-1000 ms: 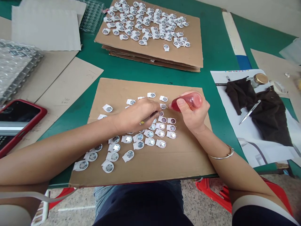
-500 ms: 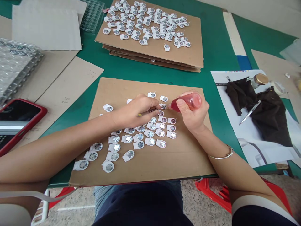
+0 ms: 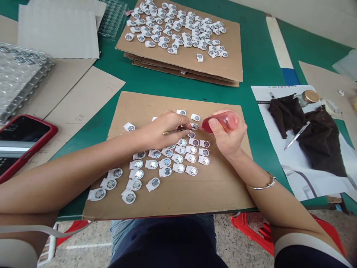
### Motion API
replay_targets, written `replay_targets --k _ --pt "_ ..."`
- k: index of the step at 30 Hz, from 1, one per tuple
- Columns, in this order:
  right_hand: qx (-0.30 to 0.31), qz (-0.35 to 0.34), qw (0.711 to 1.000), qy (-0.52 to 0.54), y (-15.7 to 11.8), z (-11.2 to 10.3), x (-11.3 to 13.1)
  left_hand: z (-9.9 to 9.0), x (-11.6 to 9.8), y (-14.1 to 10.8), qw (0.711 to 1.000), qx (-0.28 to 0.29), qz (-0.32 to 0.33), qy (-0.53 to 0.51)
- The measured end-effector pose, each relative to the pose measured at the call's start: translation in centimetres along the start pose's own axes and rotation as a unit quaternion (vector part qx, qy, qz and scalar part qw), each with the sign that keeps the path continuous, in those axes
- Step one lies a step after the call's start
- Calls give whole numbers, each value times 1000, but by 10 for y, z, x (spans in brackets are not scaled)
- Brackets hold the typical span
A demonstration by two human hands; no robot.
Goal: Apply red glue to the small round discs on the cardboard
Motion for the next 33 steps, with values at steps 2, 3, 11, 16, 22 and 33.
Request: replay_targets --k 2,3,11,16,22,33 --pt "-1 -2 1000 8 0 1 0 1 2 0 1000 1 4 -1" --pt "-2 -3 1000 11 0 1 0 1 3 0 1000 2 5 -1" --pt "-3 -7 1000 8 0 0 0 1 6 -1 1000 5 11 -14" --pt "1 -6 1000 15 -1 1 1 2 7 -1 1000 1 4 -21" --pt "0 -9 1000 23 0 1 0 1 5 -1 1000 0 -9 -24" --pt "-43 18 997 61 -2 0 -2 2 7 -1 1000 -2 -19 -18"
Point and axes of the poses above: each hand's wrist, its own y-axis towards the middle knuckle, its own z-axis out of the palm, x = y × z, the point moved 1 cm from there along y, towards the middle knuckle, and after that the axes turned 2 degrees about x, right-handed, at the moved point
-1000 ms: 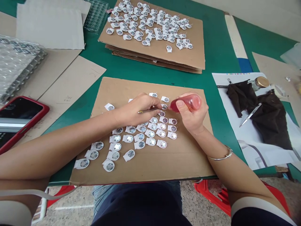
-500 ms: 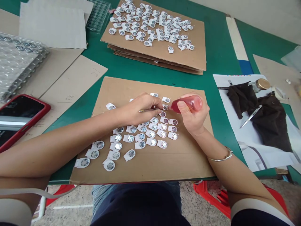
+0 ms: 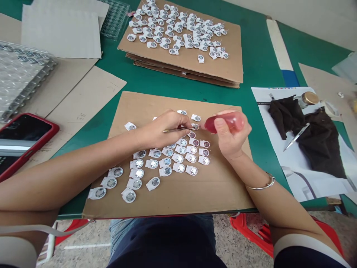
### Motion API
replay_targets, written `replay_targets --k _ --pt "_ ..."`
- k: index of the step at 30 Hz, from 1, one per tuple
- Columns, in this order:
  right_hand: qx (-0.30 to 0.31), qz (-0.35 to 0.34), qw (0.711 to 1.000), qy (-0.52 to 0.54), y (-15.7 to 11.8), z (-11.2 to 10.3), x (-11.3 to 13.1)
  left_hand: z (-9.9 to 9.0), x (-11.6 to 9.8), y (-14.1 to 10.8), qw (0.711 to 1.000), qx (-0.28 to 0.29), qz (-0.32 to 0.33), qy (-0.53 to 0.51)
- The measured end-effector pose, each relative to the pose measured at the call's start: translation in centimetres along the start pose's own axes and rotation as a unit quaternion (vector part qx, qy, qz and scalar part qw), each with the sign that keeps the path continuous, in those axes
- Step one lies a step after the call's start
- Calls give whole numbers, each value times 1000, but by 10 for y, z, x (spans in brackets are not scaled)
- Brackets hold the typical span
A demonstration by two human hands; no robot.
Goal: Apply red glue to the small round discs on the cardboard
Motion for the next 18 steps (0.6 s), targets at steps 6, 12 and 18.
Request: replay_targets --k 6,12,18 --pt "-94 137 970 176 9 -3 -9 0 -2 -1 1000 -12 -9 0" --pt "-126 254 931 232 19 -16 -36 -14 -12 1 999 -40 -18 -3" --pt "-156 300 906 256 21 -20 -41 -31 -12 2 985 -162 -32 52"
Point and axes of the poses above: each hand's wrist, its own y-axis towards the middle knuckle, its own z-axis out of the palm, x = y × z, the point moved 1 cm from there along y, towards the middle knuckle, and after that the axes turned 2 degrees about x, right-handed, at the moved point
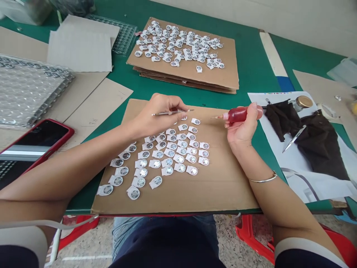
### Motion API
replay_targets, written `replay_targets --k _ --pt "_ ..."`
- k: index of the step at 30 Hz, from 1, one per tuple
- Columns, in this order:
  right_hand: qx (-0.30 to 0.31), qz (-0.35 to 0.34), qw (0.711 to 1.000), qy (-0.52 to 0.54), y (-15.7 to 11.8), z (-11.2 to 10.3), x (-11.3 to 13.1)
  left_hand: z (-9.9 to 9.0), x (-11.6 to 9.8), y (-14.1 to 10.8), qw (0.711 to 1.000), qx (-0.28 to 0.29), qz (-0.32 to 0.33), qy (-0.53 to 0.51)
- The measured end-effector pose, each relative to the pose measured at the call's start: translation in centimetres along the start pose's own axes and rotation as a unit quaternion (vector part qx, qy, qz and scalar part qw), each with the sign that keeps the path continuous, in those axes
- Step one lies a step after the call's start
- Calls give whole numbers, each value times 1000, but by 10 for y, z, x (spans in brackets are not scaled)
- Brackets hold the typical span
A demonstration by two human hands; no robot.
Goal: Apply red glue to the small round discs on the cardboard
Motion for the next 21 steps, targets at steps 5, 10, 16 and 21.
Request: replay_targets --k 5,10,16,21 --pt "22 5 1000 13 -2 2 -1 -4 8 4 999 -37 -15 -5" --pt "16 -12 1000 2 -1 1 -3 -2 11 2 999 -34 -10 -17" --pt "59 -101 992 -48 4 18 13 13 1 2 994 74 83 1" --pt "115 -158 977 -89 9 45 25 24 0 14 986 111 120 19"
Point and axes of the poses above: each hand's wrist, its own y-axis towards the middle knuckle, its own z-axis out of the palm, x = y × z, the point moved 1 cm from there along y, towards the middle knuckle, and after that the axes turned 2 degrees about x, right-handed, at the moved point
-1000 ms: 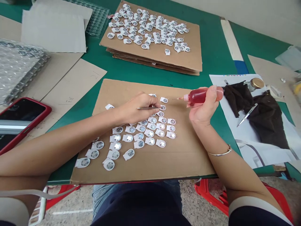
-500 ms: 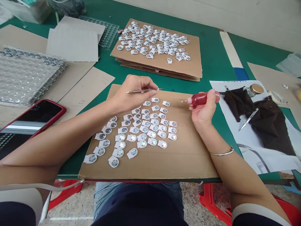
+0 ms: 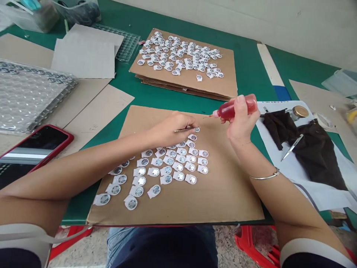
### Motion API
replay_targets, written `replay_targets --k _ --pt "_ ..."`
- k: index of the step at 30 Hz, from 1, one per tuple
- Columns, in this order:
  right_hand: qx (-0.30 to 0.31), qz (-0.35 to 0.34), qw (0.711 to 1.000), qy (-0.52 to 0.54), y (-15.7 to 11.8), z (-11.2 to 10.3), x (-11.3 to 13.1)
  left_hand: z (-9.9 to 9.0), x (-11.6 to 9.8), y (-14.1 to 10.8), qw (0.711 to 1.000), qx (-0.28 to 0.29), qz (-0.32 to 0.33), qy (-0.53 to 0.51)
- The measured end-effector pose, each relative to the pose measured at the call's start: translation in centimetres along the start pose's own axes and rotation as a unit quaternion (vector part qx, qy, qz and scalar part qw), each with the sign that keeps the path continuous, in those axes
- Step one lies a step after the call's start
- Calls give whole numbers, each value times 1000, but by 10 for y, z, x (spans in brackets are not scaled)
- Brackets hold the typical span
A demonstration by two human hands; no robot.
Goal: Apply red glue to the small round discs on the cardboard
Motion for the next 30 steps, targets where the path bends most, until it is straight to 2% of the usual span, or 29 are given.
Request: replay_targets --k 5,9,15,23,30 --pt "-12 -33 999 8 3 6 -2 7 6 0 1000 -5 -8 -8" --pt "-13 1 1000 10 0 0 -11 9 8 -4 1000 12 -11 5" --pt "-53 41 998 17 -2 1 -13 9 10 -3 999 7 -31 7" --pt "-32 59 998 19 -3 1 -10 11 14 -3 998 5 -57 -4" --pt "-32 70 997 -7 -6 0 -15 10 11 0 999 9 -37 -4"
Point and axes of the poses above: each hand's wrist, its own y-axis towards the middle knuckle, its own z-axis out of the palm, x = y × z, the point moved 1 cm from there along y, towards the middle knuckle, and after that the axes turned 2 degrees about x, right-handed, at the moved point
